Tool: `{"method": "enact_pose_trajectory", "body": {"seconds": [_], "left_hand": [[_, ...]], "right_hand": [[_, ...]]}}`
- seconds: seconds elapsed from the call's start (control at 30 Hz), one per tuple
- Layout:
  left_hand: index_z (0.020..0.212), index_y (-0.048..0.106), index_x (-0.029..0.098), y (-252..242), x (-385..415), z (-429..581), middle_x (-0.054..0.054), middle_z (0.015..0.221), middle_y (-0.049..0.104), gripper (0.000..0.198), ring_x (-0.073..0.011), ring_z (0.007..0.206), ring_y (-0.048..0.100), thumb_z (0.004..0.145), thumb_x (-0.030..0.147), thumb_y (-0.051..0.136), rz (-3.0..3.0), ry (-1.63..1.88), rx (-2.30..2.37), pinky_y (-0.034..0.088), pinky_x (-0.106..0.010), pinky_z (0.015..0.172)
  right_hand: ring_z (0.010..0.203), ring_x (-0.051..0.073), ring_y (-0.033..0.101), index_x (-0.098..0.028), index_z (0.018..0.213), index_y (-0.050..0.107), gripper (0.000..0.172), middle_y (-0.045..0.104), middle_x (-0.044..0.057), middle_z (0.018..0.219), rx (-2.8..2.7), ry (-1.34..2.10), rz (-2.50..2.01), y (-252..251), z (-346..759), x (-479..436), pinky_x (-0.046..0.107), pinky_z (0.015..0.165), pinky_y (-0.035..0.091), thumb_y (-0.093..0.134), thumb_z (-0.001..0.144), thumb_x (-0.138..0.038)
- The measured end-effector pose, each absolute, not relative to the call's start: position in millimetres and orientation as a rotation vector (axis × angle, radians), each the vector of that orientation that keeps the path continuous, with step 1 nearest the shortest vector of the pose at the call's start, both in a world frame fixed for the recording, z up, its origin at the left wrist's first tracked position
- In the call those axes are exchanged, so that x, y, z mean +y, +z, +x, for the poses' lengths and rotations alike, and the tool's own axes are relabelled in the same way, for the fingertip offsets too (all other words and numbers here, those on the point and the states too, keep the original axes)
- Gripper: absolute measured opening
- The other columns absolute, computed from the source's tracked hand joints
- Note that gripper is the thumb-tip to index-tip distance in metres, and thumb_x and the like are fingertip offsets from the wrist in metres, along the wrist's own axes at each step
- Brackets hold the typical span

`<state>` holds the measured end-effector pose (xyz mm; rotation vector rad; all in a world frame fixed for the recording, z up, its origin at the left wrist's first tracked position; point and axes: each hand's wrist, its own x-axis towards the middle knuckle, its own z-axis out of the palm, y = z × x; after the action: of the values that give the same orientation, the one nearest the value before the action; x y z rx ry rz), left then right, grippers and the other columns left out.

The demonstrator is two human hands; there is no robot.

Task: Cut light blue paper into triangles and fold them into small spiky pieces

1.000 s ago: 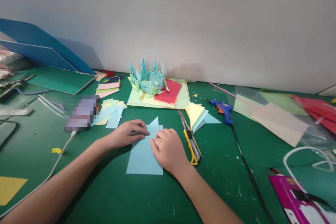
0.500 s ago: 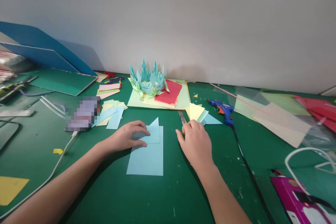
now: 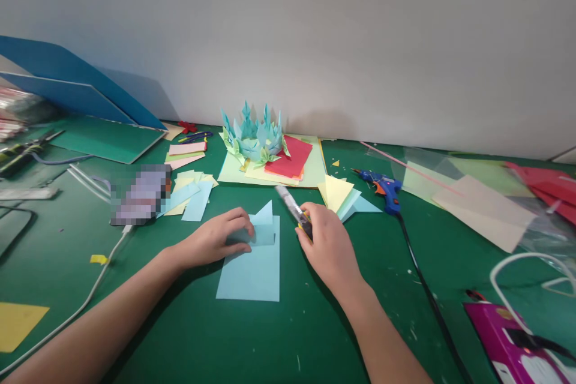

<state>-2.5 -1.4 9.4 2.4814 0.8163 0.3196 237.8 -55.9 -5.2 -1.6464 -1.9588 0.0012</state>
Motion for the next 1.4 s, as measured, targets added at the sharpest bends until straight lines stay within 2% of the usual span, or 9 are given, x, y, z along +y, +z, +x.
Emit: {"method": "enact_pose_trajectory", "body": {"seconds": [0.13,0.3,0.43,0.6,0.83,0.93,1.07,1.4], "left_hand": [[0.094,0.057,0.018,7.2,-0.1,-3.5,-0.005,0.097,0.049,0.015,-0.0172,0.084,0.054,0.081,0.022,0.061,2.536,0.340,0.811,0.047,-0.028,0.073],[0.092,0.061,0.019,3.4,2.6,-4.3,-0.008,0.106,0.050,0.019,-0.0222,0.097,0.051,0.077,0.030,0.067,2.649,0.432,0.816,0.045,-0.037,0.085],[0.094,0.061,0.019,1.5,5.3,-4.4,-0.009,0.110,0.057,0.015,-0.0223,0.104,0.053,0.082,0.029,0.062,2.620,0.441,0.668,0.043,-0.038,0.091],[0.093,0.062,0.017,1.3,9.8,-6.4,-0.009,0.104,0.063,0.017,-0.0220,0.101,0.057,0.083,0.030,0.060,2.602,0.439,0.637,0.044,-0.037,0.090],[0.101,0.065,0.019,4.3,12.5,-11.5,-0.007,0.101,0.064,0.024,-0.0216,0.095,0.056,0.081,0.032,0.062,2.634,0.439,0.719,0.045,-0.036,0.086],[0.101,0.068,0.020,4.2,12.9,-10.1,-0.007,0.095,0.065,0.021,-0.0207,0.091,0.056,0.087,0.030,0.055,2.675,0.438,0.690,0.046,-0.035,0.083],[0.101,0.069,0.017,1.9,13.3,-7.6,-0.009,0.093,0.063,0.028,-0.0178,0.084,0.058,0.092,0.020,0.043,2.625,0.417,0.713,0.047,-0.029,0.074],[0.102,0.070,0.018,-2.7,14.3,-7.8,-0.008,0.095,0.060,0.025,-0.0152,0.083,0.060,0.090,0.019,0.048,2.502,0.406,0.790,0.048,-0.026,0.072]], "right_hand": [[0.088,0.023,0.056,-0.022,0.108,0.056,0.029,0.062,0.008,0.100,-2.200,0.229,-1.509,-0.8,235.5,-58.7,0.035,0.073,0.047,0.051,0.082,-0.010],[0.086,0.022,0.054,-0.024,0.104,0.064,0.037,0.063,0.006,0.096,-2.293,0.385,-1.506,5.2,232.6,-62.1,0.036,0.073,0.047,0.048,0.079,-0.002],[0.087,0.022,0.054,-0.024,0.098,0.067,0.038,0.062,0.006,0.092,-2.290,0.415,-1.512,6.7,228.7,-63.2,0.037,0.073,0.046,0.049,0.074,0.000],[0.085,0.022,0.055,-0.024,0.102,0.067,0.025,0.062,0.006,0.092,-2.256,0.455,-1.507,4.0,227.0,-62.1,0.036,0.072,0.048,0.053,0.084,-0.014],[0.080,0.021,0.055,-0.025,0.105,0.068,0.030,0.061,0.007,0.088,-2.269,0.391,-1.460,-1.1,230.0,-59.8,0.034,0.068,0.048,0.051,0.086,-0.009],[0.080,0.021,0.054,-0.024,0.106,0.069,0.031,0.061,0.007,0.088,-2.270,0.394,-1.443,-2.9,231.0,-59.3,0.035,0.068,0.048,0.051,0.086,-0.009],[0.080,0.021,0.054,-0.026,0.107,0.069,0.032,0.060,0.007,0.087,-2.264,0.425,-1.430,-5.6,232.4,-57.8,0.035,0.067,0.048,0.052,0.085,-0.008],[0.083,0.021,0.053,-0.032,0.113,0.066,0.036,0.058,0.006,0.088,-2.337,0.533,-1.291,-7.3,245.4,-56.1,0.036,0.072,0.048,0.050,0.088,-0.012]]}}
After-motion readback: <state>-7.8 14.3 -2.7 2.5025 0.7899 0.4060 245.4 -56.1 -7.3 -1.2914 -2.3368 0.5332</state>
